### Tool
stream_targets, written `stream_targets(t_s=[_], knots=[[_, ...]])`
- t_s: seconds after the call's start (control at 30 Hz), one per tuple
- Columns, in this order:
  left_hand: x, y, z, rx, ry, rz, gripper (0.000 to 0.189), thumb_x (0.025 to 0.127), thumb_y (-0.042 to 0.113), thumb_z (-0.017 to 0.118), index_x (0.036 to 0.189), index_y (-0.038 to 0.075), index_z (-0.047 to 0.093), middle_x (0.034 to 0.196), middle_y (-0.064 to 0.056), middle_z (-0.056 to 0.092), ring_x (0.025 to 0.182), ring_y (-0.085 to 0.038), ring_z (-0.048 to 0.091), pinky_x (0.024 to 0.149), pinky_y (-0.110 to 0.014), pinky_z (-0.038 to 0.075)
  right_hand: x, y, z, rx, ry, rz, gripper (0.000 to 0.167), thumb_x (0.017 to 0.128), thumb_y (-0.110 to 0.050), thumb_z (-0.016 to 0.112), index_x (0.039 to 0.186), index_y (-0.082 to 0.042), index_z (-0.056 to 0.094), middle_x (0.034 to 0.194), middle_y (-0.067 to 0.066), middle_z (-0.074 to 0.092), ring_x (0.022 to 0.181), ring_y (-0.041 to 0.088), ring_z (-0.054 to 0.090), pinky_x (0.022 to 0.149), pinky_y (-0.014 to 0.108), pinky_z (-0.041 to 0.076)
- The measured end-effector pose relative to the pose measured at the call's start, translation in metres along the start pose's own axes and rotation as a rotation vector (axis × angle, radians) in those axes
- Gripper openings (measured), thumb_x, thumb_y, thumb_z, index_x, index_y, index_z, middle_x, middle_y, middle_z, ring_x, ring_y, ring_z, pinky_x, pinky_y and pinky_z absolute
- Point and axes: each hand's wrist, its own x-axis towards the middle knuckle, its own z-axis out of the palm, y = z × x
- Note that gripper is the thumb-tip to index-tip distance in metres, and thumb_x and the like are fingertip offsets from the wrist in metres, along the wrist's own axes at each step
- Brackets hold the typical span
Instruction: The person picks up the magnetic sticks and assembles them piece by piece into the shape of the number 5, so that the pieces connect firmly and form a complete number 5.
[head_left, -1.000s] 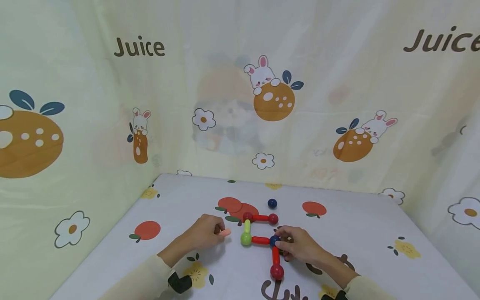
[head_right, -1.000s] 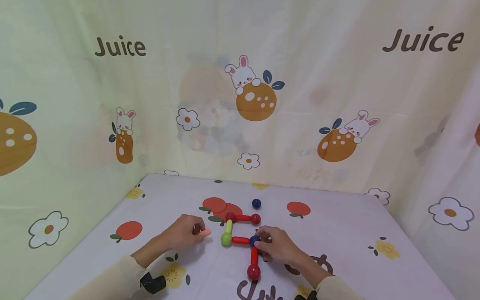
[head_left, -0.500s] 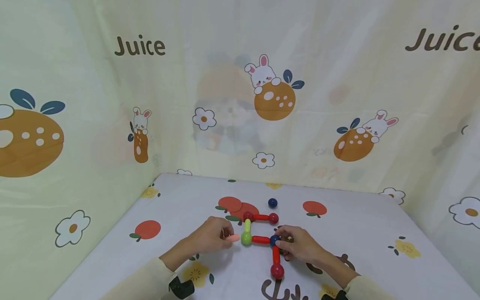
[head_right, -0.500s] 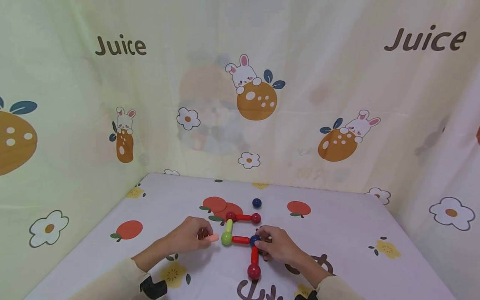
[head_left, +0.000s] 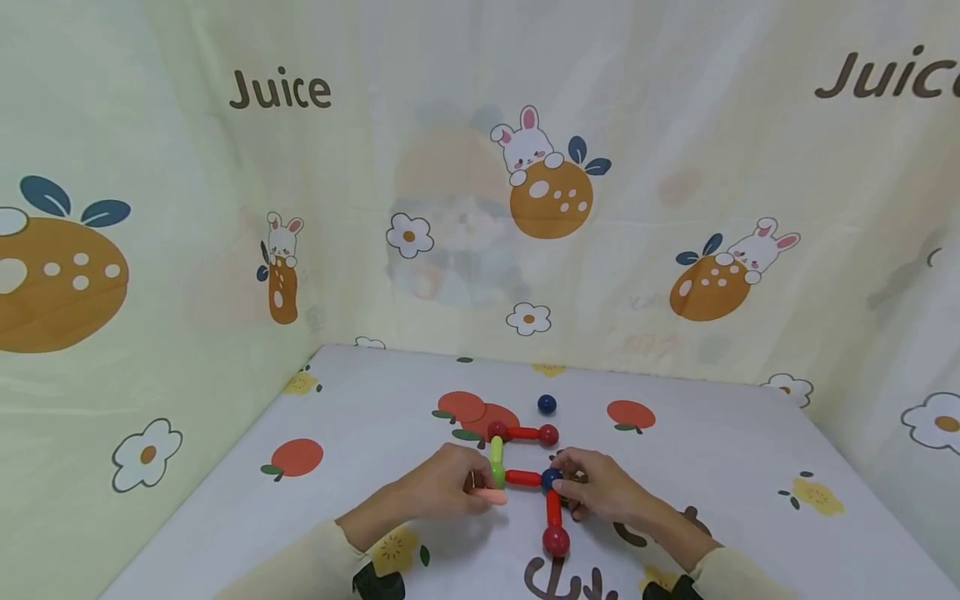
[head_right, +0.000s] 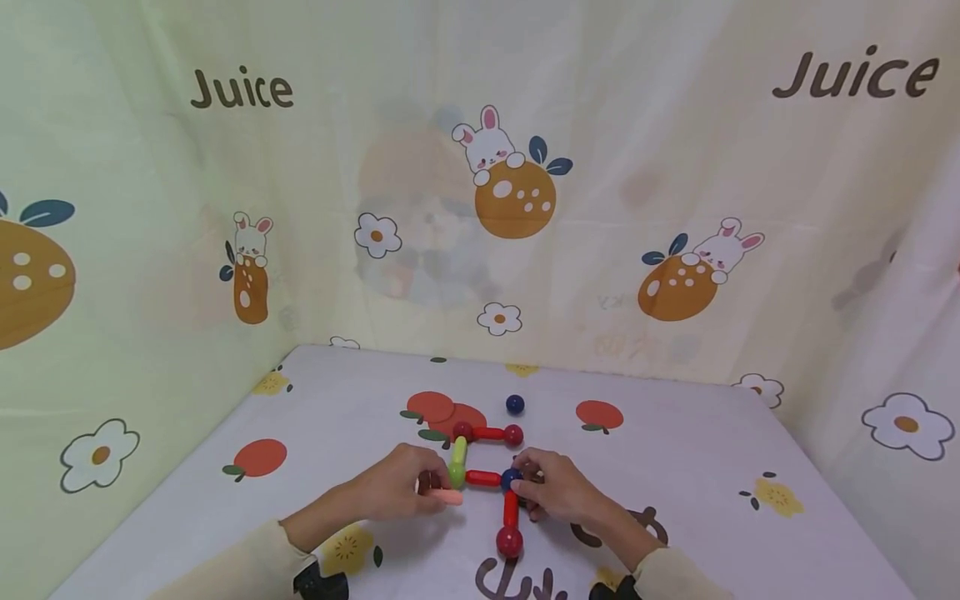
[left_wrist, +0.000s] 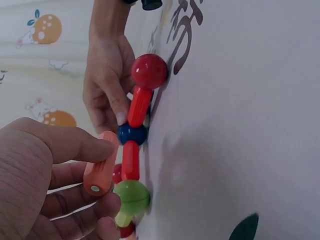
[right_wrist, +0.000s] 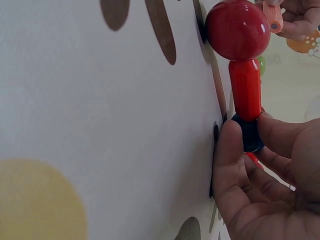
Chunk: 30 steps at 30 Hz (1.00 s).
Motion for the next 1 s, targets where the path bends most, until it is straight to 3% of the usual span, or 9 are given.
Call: stream_targets(t_s=[0.27, 0.47, 0.7, 1.0], knots=[[0.001, 0.005, 0.015, -0.086, -0.034, -0.024, 0.010, 0.086, 0.015, 0.082, 0.092, 0.017, 0.074, 0.078, 0.012, 0.063, 0.073, -0.008, 0.054, 0.065, -0.019, 0.049, 0.000, -0.003, 0.000, -0.001, -0.003, 0.010, 0.029, 0.094, -0.012, 0.072, 0.121, -0.010, 0.063, 0.096, 0.007, 0.059, 0.070, 0.021, 0.063, 0.063, 0.034, 0.059], [0.002, 0.009, 0.026, -0.122, -0.076, 0.001, 0.010, 0.086, 0.012, 0.081, 0.092, 0.017, 0.074, 0.079, 0.013, 0.064, 0.073, -0.007, 0.055, 0.066, -0.019, 0.049, 0.001, -0.003, 0.000, -0.014, 0.007, 0.013, 0.029, 0.094, -0.012, 0.072, 0.121, -0.010, 0.064, 0.094, 0.007, 0.059, 0.069, 0.021, 0.063, 0.063, 0.033, 0.059], [0.004, 0.014, 0.032, -0.125, -0.118, 0.013, 0.010, 0.086, 0.011, 0.080, 0.092, 0.017, 0.075, 0.075, 0.012, 0.061, 0.069, -0.003, 0.052, 0.063, -0.018, 0.046, 0.001, -0.002, -0.001, -0.015, 0.003, 0.013, 0.030, 0.093, -0.012, 0.073, 0.122, -0.010, 0.064, 0.094, 0.007, 0.058, 0.069, 0.021, 0.063, 0.063, 0.033, 0.059], [0.007, 0.015, 0.036, -0.129, -0.128, 0.016, 0.011, 0.085, 0.010, 0.081, 0.091, 0.017, 0.074, 0.076, 0.013, 0.063, 0.069, -0.003, 0.052, 0.063, -0.018, 0.047, 0.001, -0.002, 0.000, -0.010, 0.008, 0.021, 0.031, 0.094, -0.012, 0.072, 0.124, -0.010, 0.063, 0.096, 0.007, 0.059, 0.070, 0.020, 0.063, 0.064, 0.033, 0.059]])
